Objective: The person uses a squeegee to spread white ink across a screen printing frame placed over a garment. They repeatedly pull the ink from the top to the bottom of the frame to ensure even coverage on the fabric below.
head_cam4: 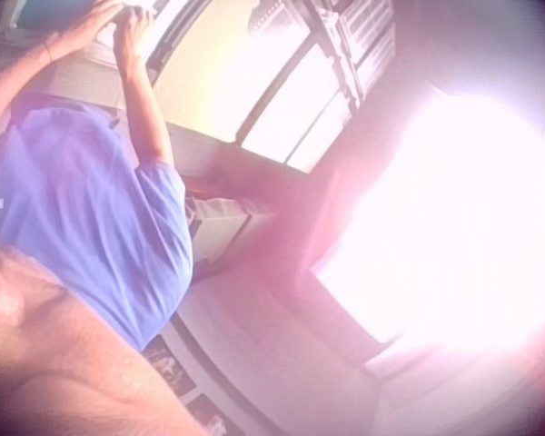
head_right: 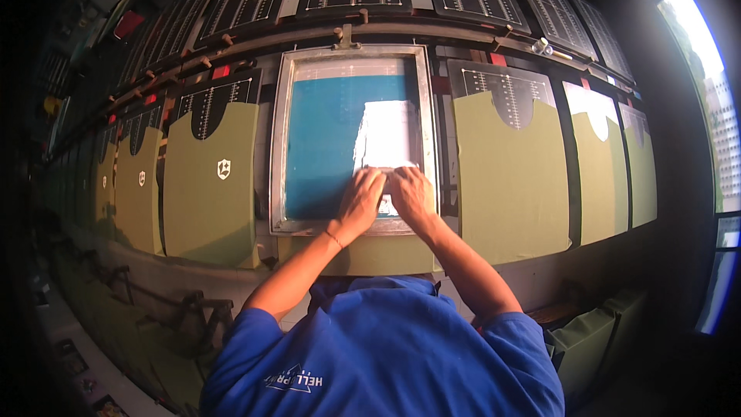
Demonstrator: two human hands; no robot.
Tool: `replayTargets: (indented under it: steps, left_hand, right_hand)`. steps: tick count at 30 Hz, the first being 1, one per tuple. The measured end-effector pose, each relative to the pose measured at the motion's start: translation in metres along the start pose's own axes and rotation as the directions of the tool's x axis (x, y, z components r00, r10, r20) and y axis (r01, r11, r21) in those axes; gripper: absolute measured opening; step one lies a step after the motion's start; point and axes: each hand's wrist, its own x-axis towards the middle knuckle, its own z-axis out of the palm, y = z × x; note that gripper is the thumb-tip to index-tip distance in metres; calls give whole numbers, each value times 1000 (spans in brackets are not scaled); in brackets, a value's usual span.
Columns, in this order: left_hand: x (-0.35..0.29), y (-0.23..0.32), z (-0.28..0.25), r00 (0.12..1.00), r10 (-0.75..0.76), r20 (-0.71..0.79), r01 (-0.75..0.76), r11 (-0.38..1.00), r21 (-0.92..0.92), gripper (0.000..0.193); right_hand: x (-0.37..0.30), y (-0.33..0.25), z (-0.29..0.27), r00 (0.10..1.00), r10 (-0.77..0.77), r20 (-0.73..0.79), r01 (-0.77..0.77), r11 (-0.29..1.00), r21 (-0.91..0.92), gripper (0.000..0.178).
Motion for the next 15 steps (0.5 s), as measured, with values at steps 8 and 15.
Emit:
replayTargets:
  steps: [8, 15]
  left_hand:
    - [94, -45, -15, 997, 9, -81, -17, 994, -107, 27]
    - [-19, 23, -17, 998, -18, -66, 8, 987, -161, 34]
  right_hand:
    - [111, 35, -18, 985, -15, 171, 29, 996, -81, 7]
    - [-13, -23, -38, 986, 4, 169, -15, 998, 65, 24]
